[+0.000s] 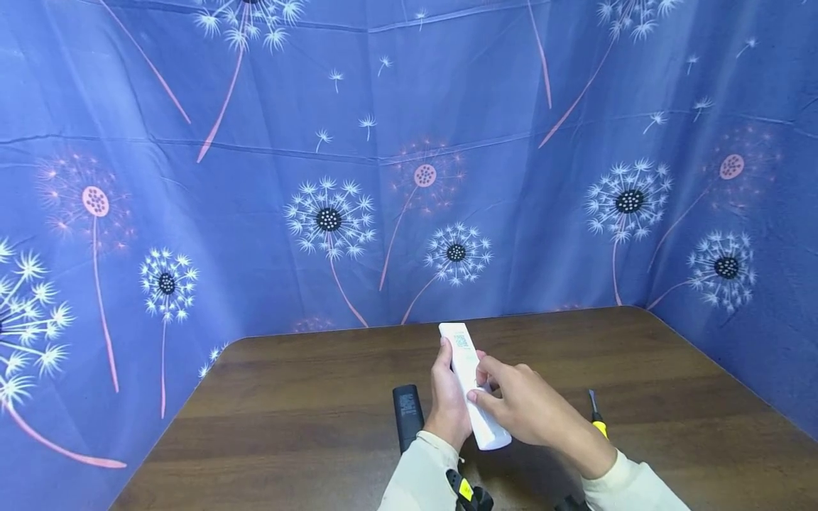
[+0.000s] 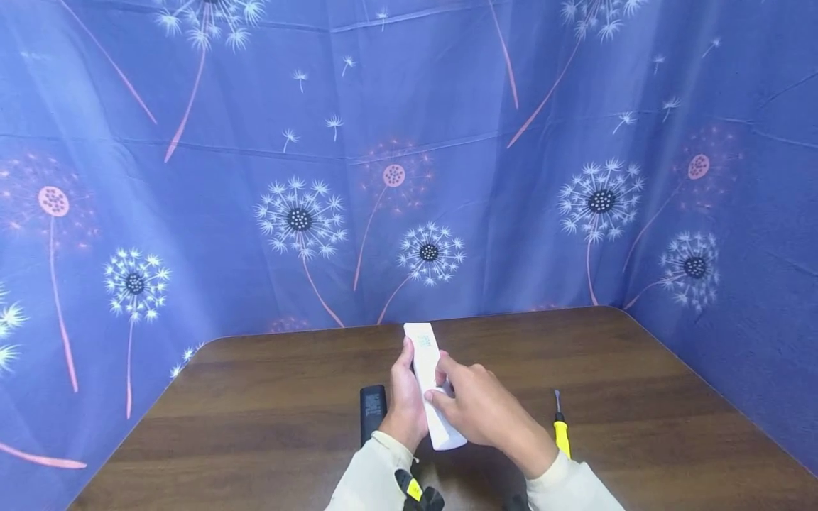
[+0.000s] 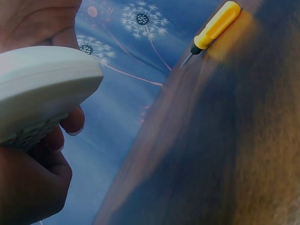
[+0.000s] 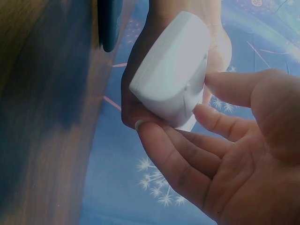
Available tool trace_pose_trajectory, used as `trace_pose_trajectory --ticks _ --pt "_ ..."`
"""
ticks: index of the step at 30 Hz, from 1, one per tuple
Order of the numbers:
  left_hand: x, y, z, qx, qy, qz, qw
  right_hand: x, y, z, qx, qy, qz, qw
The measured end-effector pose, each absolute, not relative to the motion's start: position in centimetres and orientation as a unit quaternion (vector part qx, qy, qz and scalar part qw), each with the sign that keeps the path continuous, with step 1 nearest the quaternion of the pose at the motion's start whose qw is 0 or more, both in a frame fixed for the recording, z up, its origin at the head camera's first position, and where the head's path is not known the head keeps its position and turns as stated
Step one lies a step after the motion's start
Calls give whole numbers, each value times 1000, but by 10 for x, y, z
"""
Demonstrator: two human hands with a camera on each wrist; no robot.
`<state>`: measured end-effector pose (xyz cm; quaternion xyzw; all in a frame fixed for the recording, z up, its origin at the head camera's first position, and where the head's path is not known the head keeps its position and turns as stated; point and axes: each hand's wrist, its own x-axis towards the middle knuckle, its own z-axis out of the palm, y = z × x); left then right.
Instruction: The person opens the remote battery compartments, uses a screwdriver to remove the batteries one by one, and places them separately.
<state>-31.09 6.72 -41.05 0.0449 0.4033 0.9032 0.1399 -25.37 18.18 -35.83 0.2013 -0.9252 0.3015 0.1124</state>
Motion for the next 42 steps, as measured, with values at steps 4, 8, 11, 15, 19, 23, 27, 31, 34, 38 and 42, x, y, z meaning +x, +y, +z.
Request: trace_pose_trajectory --ticks 4,8,11,15,19,23,27,31,34,38,42 --pt "-310 67 -410 38 417 898 140 -253 182 -358 199 -927 296 113" --pt "-309 67 -410 33 435 889 135 -252 183 -358 208 -927 285 124" --pt "-308 66 -409 31 454 880 135 -250 183 -358 205 -929 283 120" --pt "-307 66 -408 31 470 872 136 -249 183 -358 199 -931 287 109" --pt "-306 65 -407 33 475 868 138 -249 185 -358 204 -927 291 118" --pt "-307 64 -406 36 473 868 149 -249 185 -357 213 -923 294 127" --pt "-307 62 -405 44 476 864 157 -250 186 -356 219 -919 301 128" --pt "-307 62 -405 44 489 857 156 -251 187 -357 217 -918 308 123" --pt "-308 62 -406 41 496 854 152 -251 186 -357 214 -918 311 119" --pt "-308 62 -406 45 493 855 153 -252 186 -357 213 -917 315 120" --pt "-309 61 -406 47 490 856 156 -252 185 -357 211 -917 317 121"
